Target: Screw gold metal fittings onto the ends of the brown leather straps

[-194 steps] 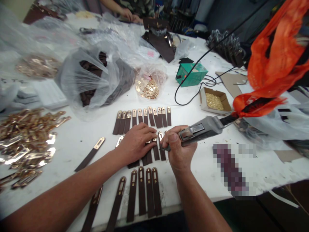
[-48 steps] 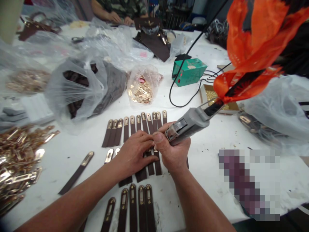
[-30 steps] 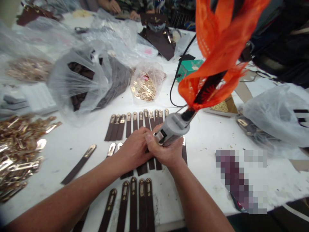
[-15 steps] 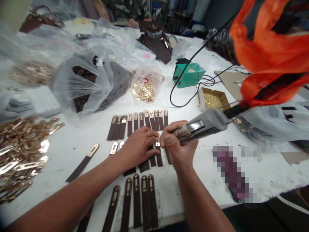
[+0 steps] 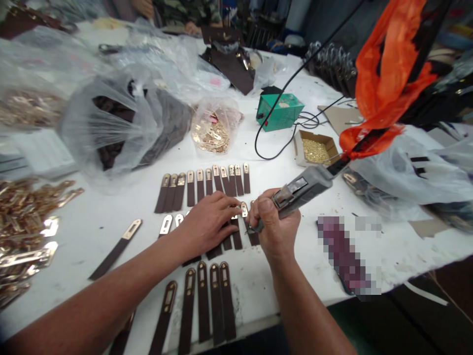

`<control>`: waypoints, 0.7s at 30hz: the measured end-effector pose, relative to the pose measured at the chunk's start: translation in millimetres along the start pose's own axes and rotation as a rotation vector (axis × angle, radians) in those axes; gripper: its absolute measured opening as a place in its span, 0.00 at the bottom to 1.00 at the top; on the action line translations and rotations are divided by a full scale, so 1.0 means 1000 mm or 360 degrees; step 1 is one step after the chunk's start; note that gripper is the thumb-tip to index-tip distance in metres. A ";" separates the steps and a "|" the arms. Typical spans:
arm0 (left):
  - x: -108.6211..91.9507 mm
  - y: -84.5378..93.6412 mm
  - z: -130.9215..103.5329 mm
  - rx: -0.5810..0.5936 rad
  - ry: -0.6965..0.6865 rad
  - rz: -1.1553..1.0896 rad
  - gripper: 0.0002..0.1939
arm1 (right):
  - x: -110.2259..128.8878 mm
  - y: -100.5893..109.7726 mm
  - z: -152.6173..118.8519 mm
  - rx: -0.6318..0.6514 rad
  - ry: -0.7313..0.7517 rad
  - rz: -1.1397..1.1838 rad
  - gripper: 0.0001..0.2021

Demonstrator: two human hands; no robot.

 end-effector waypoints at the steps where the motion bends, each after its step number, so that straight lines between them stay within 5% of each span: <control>1: 0.000 0.000 0.000 0.0010 -0.0010 -0.0018 0.15 | 0.000 0.000 0.000 0.0012 0.0002 0.0001 0.18; 21: 0.005 -0.003 0.001 -0.0019 -0.0043 -0.0129 0.16 | 0.000 -0.002 0.000 0.0049 0.0026 0.0018 0.15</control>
Point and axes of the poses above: each hand's wrist, its own z-axis towards the middle knuckle, its own y-axis out of the back of the hand, x = y × z, the point moved 7 cm from there along z, towards the middle knuckle, and after that the axes turned 11 degrees about x, right-handed, at the moved point
